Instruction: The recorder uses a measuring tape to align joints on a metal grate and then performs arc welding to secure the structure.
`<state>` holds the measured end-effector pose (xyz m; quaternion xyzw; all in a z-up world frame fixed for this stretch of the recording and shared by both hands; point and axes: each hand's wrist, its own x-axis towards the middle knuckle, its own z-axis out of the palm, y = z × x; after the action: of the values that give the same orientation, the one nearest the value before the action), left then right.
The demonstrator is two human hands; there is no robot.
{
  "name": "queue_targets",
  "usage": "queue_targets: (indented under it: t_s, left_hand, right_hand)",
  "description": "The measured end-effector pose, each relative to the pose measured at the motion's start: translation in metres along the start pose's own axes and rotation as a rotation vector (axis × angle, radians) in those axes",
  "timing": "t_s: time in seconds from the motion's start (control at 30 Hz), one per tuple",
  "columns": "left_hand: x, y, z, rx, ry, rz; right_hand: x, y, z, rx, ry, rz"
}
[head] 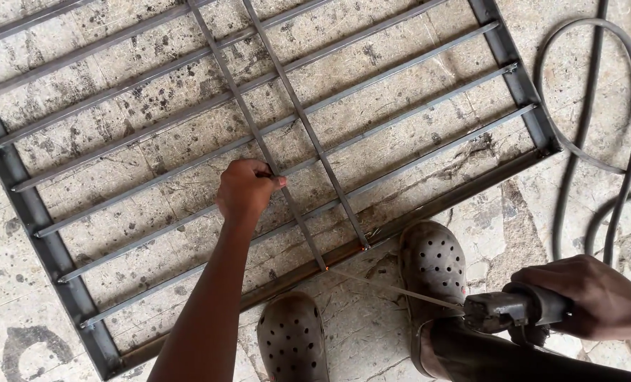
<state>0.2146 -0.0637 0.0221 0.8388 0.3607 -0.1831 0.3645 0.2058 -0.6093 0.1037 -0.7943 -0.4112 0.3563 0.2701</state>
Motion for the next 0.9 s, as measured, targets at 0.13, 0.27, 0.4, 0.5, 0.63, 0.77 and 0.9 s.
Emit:
queue_targets:
  t_s: [0.13, 0.27, 0.4, 0.5, 0.63, 0.77, 0.9]
  left_hand:
    - [0.000, 0.001, 0.001, 0.008, 0.017, -0.014]
    - [-0.002, 0.002, -0.001, 0.002, 0.028, -0.015]
    - [0.001, 0.003, -0.001, -0.005, 0.025, -0.024]
    - [-0.001, 0.004, -0.003, -0.020, 0.020, -0.036]
    - [0.000, 0.009, -0.005, -0.013, 0.042, -0.041]
    - [0.003, 0.008, -0.006, 0.018, 0.070, -0.023]
    - [0.006, -0.003, 0.003, -0.056, 0.063, 0.013]
  right_hand:
    - [0.006, -0.007, -0.003, 0.013, -0.029, 0.001]
    - [-0.003, 0.006, 0.006, 0.008, -0.032, 0.035]
    - [-0.006, 0.017, 0.012, 0.009, 0.043, 0.015]
    - [-0.010, 0.024, 0.019, -0.008, -0.010, 0.047]
    - [-0.007, 0.024, 0.016, 0.050, 0.007, -0.047]
    - [0.016, -0.017, 0.000, -0.002, 0.022, -0.009]
    - [0.006, 0.004, 0.010, 0.116, 0.083, -0.126]
